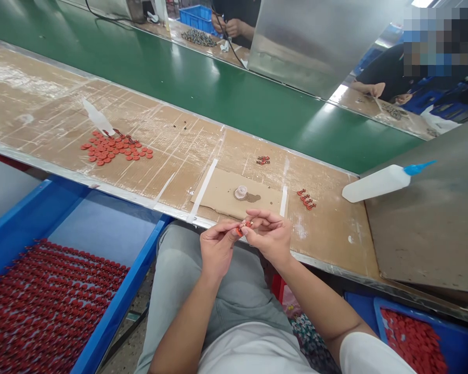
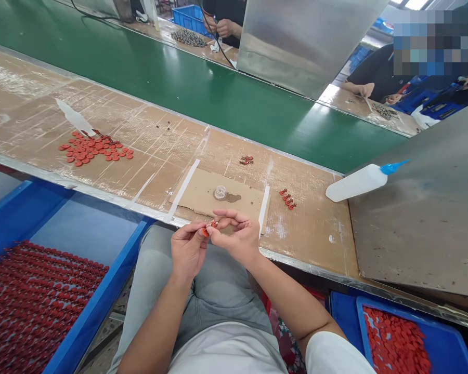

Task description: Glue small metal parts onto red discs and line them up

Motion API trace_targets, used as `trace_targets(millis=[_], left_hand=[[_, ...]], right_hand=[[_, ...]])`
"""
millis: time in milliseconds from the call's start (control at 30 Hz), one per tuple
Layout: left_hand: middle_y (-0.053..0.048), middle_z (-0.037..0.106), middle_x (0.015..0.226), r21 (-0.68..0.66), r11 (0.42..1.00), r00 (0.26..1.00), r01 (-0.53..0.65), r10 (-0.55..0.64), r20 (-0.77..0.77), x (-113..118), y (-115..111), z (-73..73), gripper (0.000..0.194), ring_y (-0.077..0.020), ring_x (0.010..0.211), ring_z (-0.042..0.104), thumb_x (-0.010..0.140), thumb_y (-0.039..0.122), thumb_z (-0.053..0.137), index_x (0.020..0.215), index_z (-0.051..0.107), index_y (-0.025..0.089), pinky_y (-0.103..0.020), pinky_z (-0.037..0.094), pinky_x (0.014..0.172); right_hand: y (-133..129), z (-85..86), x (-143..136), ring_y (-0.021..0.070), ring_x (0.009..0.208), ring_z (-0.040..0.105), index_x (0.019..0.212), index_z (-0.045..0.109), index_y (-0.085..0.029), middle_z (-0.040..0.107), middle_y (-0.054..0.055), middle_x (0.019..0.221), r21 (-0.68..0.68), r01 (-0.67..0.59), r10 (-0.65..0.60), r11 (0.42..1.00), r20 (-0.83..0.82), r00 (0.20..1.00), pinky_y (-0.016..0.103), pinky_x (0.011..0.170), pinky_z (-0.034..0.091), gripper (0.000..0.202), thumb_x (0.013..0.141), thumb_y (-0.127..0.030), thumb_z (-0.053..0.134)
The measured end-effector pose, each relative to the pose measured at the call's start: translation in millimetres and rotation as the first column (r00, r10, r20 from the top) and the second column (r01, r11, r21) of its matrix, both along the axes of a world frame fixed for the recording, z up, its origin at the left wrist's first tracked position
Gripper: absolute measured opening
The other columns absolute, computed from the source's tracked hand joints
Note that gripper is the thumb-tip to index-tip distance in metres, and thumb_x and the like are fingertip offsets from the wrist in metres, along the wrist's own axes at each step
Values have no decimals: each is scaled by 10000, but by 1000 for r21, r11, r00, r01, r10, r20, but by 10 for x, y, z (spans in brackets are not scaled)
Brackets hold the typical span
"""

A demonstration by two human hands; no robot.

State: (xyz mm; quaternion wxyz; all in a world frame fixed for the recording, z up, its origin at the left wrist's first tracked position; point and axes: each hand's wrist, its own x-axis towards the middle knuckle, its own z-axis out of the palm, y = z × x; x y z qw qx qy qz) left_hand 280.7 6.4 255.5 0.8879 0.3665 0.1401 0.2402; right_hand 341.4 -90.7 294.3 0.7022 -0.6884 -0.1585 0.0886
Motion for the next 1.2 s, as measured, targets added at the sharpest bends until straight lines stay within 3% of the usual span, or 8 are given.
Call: trace_targets(millis=[267,433,533,1033,1200], left_hand=[[-19,712,802,71,995,998,-69,69,8,-18,-35,20,107,-135,782,680,666,232,797,759,744,233,-269,591,702],[1,694,792,90,991,995,-99,96,37,-33,-52,5,110,-110,761,665,674,190,790,757,743,244,-239,572,699],[-1,690,789,89,990,994,-107,103,45,-33,-54,13,107,-106,754,663,682,180,782,760,745,243,-237,572,697],[-18,692,831,146,981,990,-129,121,66,-33,-56,91,142,-133,797,666,714,143,745,814,756,243,-264,594,692],[-23,689,839,147,978,988,-150,144,48,-33,-75,103,143,-145,799,671,718,141,740,828,753,231,-282,597,701]], right_hand=[[4,-16,-27,170,679,693,930,717,-224,686,-13,625,18,42,-44,999,132,990,319,703,600,307,630,-190,772],[21,-26,-20,159,631,685,891,712,-237,677,-45,583,30,60,-66,998,301,951,424,940,520,295,618,-138,762],[35,-14,-19,158,591,680,887,705,-237,677,-55,571,39,65,-75,997,349,934,448,963,498,312,602,-125,764],[-14,-45,-55,177,772,704,896,704,-235,741,-6,726,40,104,-111,994,269,957,402,948,523,275,644,-162,787],[-36,-127,-57,188,813,707,903,702,-232,740,21,802,67,117,-130,991,260,957,364,837,584,276,646,-193,797]])
